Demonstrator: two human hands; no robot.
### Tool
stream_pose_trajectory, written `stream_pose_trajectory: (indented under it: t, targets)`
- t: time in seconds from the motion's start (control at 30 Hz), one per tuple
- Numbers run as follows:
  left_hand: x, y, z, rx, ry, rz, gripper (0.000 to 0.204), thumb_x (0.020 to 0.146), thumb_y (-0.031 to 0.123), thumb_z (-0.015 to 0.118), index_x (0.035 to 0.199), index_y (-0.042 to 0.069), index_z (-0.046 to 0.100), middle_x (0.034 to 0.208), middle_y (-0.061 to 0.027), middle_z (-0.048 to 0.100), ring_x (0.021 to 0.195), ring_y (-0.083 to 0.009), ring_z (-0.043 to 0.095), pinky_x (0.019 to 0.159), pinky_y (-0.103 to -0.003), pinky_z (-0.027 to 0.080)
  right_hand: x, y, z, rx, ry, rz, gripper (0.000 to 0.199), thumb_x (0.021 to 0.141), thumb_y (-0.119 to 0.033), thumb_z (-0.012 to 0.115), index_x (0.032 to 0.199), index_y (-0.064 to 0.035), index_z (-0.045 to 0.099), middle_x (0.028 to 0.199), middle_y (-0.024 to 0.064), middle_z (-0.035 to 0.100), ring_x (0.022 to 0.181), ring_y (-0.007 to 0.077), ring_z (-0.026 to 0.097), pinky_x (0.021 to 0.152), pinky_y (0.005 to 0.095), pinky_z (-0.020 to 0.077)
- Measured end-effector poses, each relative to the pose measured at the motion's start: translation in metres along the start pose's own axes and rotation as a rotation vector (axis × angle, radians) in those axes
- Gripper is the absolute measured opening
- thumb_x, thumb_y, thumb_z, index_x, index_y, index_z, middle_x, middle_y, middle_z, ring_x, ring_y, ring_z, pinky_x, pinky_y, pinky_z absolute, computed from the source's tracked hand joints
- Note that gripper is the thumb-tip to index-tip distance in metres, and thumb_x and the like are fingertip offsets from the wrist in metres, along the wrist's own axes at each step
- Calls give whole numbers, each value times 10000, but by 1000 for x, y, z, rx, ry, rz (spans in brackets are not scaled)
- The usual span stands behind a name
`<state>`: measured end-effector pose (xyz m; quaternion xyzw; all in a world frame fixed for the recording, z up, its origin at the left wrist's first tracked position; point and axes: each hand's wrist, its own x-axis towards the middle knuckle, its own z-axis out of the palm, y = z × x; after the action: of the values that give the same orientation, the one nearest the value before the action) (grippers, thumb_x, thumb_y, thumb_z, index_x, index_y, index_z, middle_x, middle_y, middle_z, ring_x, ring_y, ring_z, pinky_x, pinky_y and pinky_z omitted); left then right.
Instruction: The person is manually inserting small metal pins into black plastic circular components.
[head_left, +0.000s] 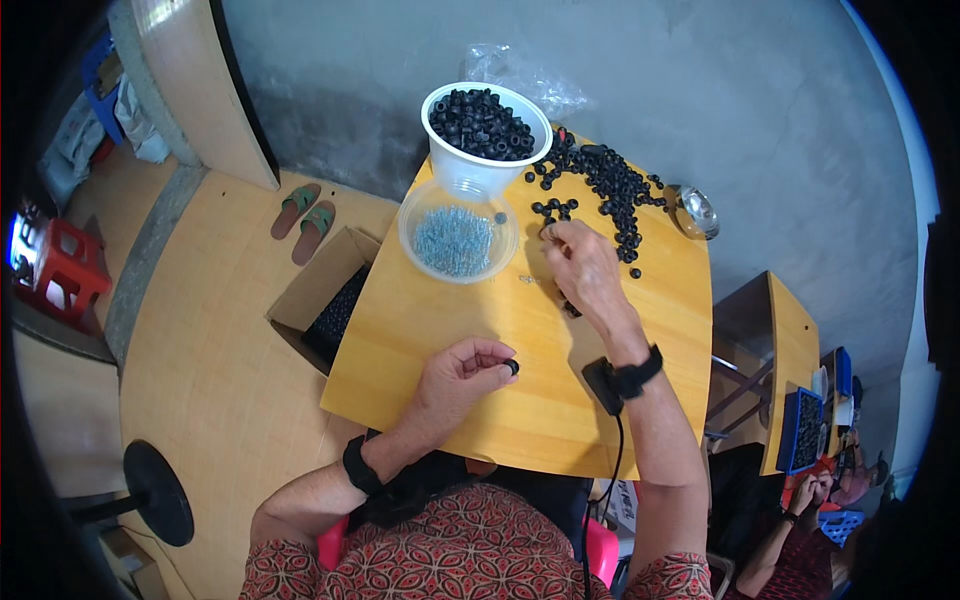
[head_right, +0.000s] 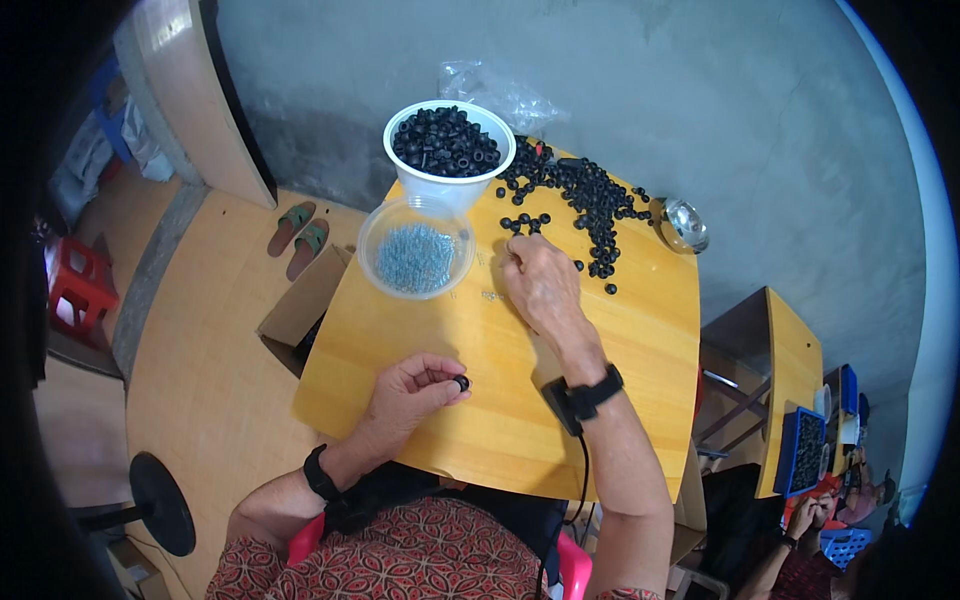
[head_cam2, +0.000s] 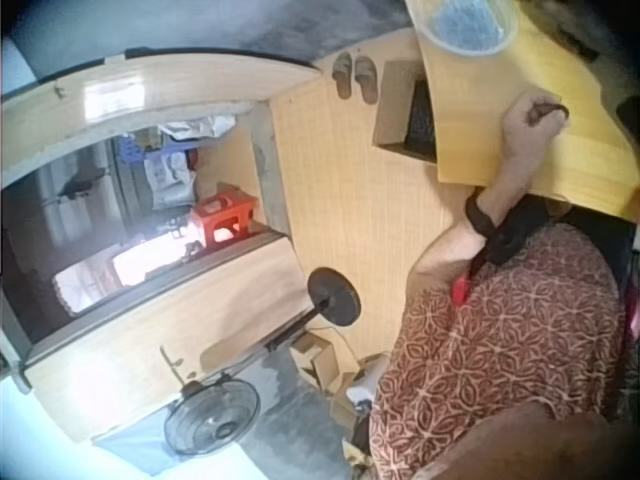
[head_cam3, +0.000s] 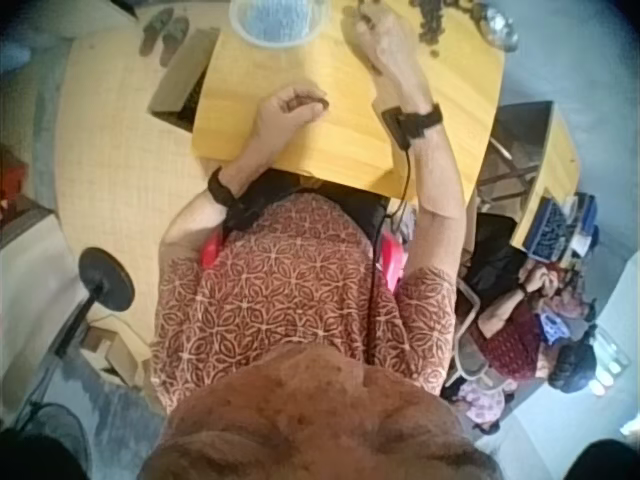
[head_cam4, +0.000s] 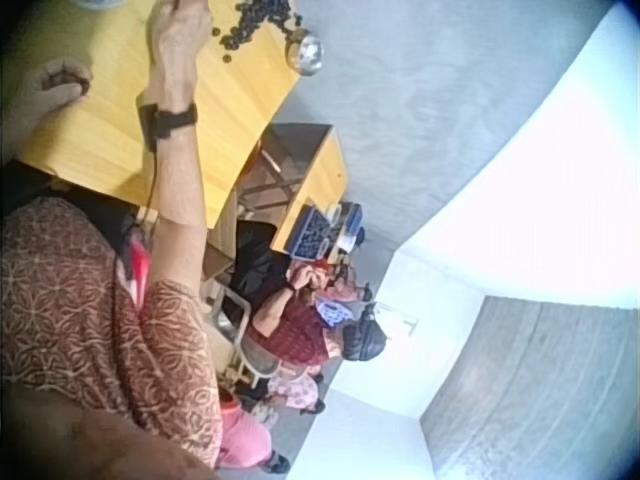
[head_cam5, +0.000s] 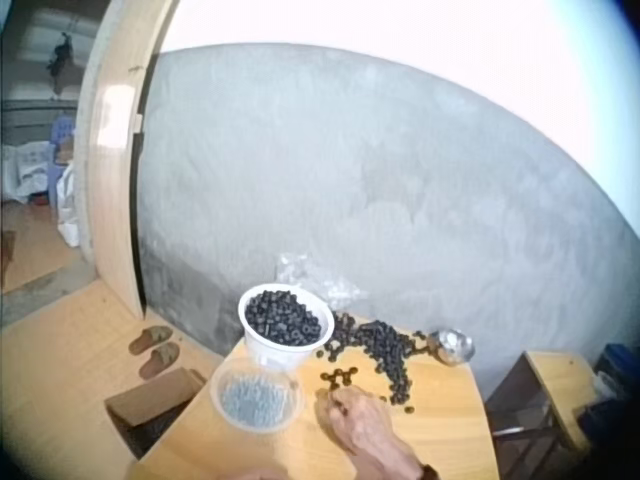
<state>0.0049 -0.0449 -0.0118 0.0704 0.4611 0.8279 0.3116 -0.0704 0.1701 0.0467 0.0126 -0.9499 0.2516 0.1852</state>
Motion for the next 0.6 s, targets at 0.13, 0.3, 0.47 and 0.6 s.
stream_pose_trajectory:
  t: [0.13,0.3,0.47,0.6]
  targets:
    - [-1,-2,1,46,-7,5,233,888,-13,639,1119,-20,603,1046,-77,630,985,-142,616,919,-283,525,22,3,27,-122,-175,111,146,780,-145,646,848,-16,659,850,209,667,815,379,654,716,460,517]
    - [0,-4,-1,77,-12,-12,258,886,-18,641,1140,-27,599,1056,-75,633,983,-141,616,936,-289,517,27,0,43,-170,-192,112,123,798,-138,608,819,-34,671,858,213,670,839,392,647,747,471,518]
    - [-1,5,3,27,21,-14,250,880,-13,651,1127,-21,612,1052,-75,644,975,-140,623,919,-275,516,11,-5,22,-145,-126,-19,80,782,-97,597,762,-21,610,830,196,644,771,388,629,696,445,513]
    - [-1,6,0,11,42,-38,228,882,-5,652,1108,-6,625,1030,-70,656,962,-138,630,890,-259,516,-27,-39,-23,82,-225,198,106,811,-88,643,779,0,592,773,154,628,692,241,615,638,330,485]
